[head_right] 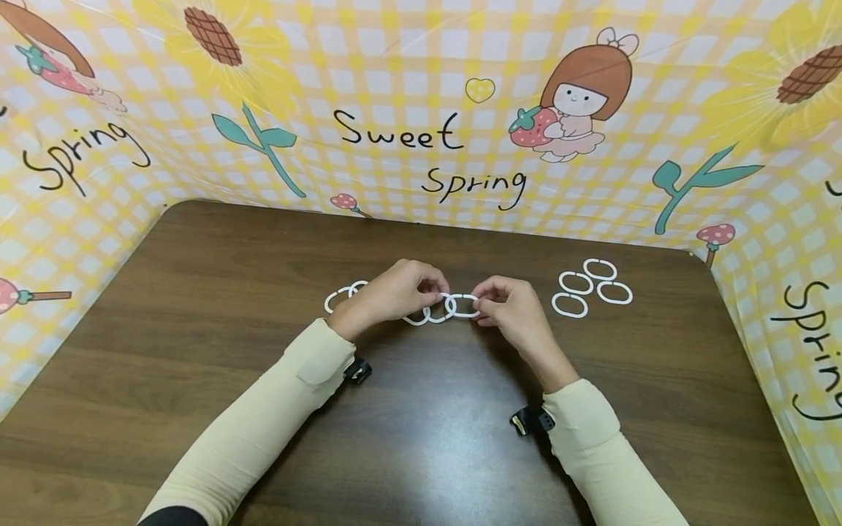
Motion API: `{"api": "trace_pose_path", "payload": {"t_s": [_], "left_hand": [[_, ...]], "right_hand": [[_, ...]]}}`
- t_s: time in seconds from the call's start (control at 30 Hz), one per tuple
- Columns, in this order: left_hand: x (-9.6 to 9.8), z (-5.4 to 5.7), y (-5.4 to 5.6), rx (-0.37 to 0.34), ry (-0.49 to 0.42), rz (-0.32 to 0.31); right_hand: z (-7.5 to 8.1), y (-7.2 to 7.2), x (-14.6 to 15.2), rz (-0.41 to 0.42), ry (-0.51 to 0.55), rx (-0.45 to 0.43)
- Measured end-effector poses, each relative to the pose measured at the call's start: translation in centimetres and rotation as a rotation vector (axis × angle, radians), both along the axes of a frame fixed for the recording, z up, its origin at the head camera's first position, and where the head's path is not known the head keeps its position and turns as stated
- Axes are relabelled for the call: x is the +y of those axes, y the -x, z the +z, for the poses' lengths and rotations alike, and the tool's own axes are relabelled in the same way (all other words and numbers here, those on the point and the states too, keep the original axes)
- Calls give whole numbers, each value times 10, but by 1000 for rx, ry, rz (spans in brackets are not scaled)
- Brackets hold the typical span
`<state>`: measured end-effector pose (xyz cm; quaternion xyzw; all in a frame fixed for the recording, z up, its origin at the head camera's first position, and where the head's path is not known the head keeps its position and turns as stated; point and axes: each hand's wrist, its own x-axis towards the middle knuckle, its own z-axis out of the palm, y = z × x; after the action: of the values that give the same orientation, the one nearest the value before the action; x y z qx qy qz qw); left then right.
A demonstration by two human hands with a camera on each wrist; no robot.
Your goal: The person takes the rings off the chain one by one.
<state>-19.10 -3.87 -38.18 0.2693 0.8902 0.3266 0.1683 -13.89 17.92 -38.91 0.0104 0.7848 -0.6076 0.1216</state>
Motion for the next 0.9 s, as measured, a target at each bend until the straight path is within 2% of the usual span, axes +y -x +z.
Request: {"api": "trace_pose_path", "payload": {"t_s": [0.4, 0.9], "left_hand": [[0, 0, 0, 0, -32, -12], [0, -2, 1, 13, -50, 1]], "right_hand": [[0, 1, 0, 11, -8, 19], [-2, 3, -2, 27, -11, 66]]}}
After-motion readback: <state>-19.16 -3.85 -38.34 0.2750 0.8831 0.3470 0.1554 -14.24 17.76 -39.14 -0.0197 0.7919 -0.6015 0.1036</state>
